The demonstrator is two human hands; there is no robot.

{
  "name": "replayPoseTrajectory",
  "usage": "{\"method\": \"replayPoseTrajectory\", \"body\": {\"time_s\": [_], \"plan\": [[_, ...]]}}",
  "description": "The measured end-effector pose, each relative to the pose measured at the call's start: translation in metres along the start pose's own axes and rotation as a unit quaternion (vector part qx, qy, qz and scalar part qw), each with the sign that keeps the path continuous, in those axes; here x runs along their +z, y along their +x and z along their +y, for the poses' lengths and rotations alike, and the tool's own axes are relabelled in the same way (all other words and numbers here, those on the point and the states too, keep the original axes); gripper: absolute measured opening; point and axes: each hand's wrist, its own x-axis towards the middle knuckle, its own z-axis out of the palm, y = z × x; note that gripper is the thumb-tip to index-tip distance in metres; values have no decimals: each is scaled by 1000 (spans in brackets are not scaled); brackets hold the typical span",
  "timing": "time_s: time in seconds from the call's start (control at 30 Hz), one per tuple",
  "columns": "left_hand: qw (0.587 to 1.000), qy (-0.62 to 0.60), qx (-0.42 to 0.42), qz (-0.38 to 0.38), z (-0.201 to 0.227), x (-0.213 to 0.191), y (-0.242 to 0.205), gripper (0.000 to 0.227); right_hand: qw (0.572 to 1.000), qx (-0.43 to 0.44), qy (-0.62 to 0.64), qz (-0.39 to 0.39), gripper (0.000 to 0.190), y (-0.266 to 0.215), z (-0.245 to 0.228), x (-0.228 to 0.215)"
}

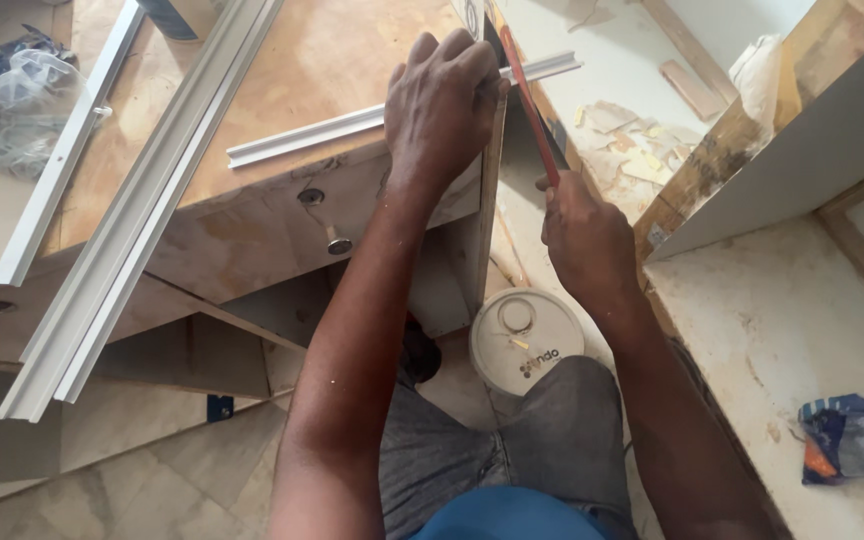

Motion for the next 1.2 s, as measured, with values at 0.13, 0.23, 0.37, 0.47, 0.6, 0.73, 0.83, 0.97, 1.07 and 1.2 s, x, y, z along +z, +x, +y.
{"method": "replayPoseTrajectory", "body": {"time_s": [0.13,0.23,0.37,0.47,0.6,0.73,0.83,0.97,1.07,1.2], "plan": [[1000,-10,1,-5,-1,2,1,18,998,47,31,16,15,-2,0,3],[1000,-18,7,-7,-1,1,-3,17,998,44,37,17,15,3,-4,10],[1000,-16,6,-3,0,0,-1,18,999,31,-2,29,15,11,-4,12],[1000,-21,2,-4,-1,0,-4,19,999,43,7,10,16,2,-2,14],[1000,-26,14,1,-2,0,-2,19,998,54,-3,-7,17,-2,1,13],[1000,-19,10,-13,-2,0,-3,20,999,-22,-25,18,16,20,3,16],[999,-35,25,-18,-1,-1,0,22,999,-20,-5,31,16,46,1,20],[999,-33,15,-7,0,0,-3,23,998,11,-56,30,17,36,-6,25],[999,-26,19,-6,0,0,-2,19,998,-21,-27,55,15,23,-7,24],[999,-35,20,-18,-2,-1,-5,18,997,-28,-55,52,26,35,-1,29]]}}
